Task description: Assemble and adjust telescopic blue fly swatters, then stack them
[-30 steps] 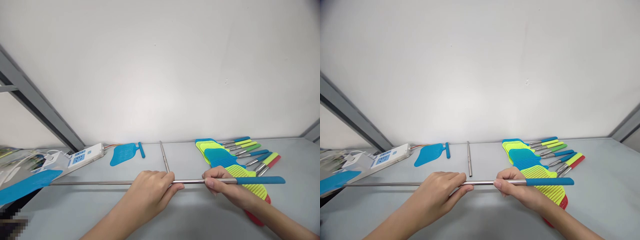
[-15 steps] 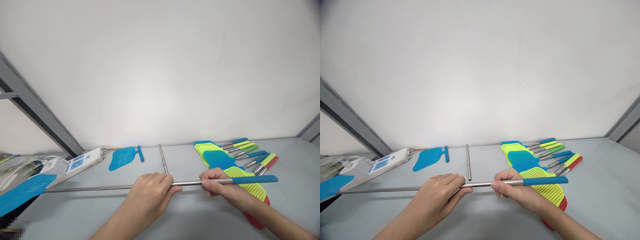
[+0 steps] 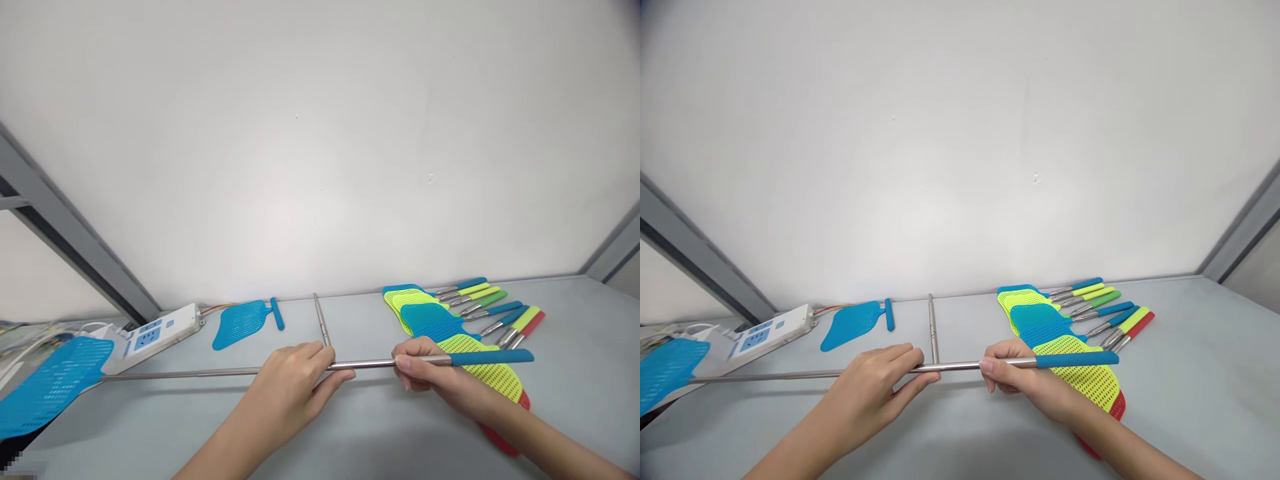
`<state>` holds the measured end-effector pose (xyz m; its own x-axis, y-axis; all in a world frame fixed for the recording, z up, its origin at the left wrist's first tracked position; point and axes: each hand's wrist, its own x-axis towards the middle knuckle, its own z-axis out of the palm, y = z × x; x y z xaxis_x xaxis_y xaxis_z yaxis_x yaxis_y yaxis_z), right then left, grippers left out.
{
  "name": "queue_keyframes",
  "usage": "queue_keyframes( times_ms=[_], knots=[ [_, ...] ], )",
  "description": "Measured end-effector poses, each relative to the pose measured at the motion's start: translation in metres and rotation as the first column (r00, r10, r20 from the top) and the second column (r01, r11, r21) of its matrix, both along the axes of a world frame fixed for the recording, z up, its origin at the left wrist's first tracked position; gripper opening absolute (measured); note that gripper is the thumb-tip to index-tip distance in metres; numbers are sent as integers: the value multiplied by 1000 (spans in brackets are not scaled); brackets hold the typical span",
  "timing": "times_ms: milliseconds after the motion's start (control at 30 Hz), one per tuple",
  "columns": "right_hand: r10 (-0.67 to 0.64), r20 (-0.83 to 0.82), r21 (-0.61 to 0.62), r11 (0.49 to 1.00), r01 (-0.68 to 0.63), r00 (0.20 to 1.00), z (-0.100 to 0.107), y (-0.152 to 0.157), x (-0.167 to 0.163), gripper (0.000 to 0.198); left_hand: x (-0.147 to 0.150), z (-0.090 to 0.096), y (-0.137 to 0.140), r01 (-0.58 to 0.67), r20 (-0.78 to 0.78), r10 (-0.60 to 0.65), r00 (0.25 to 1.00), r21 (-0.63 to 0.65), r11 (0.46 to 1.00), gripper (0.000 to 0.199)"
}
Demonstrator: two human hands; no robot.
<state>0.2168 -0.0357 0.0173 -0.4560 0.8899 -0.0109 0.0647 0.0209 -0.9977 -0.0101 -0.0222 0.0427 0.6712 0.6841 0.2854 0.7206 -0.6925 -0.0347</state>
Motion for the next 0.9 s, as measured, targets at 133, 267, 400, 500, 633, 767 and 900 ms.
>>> queue_keyframes(
  times_ms=[133, 267, 400, 500, 633, 767, 900],
  knots=[
    [-17, -111, -32, 999, 13, 994, -8, 3, 0, 37, 0, -1, 2, 6, 6, -6, 1000, -8, 1000, 31],
    [-30, -213, -58, 998, 18, 976, -16, 7, 0, 36, -2, -3, 4, 7, 7, -7, 1000, 9, 1000, 31],
    [-59, -254, -69, 997, 43, 965, -15, 7, 1, 37, -4, -4, 7, -4, -1, 4, 1000, 39, 999, 33],
    [-82, -274, -85, 995, 60, 958, -13, 7, 3, 38, -6, -2, 9, -12, 1, 12, 1000, 45, 999, 32],
    [-174, -330, -132, 982, 137, 928, -16, 10, 6, 40, -8, 1, 10, -38, 13, 37, 999, 22, 999, 32],
    [-311, -408, -173, 949, 262, 859, -21, 13, 9, 41, -9, 2, 13, -61, 19, 61, 998, 9, 998, 33],
    [-349, -416, -154, 937, 313, 840, -24, 15, 10, 41, -10, 0, 17, -73, 25, 73, 997, 16, 997, 34]
  ],
)
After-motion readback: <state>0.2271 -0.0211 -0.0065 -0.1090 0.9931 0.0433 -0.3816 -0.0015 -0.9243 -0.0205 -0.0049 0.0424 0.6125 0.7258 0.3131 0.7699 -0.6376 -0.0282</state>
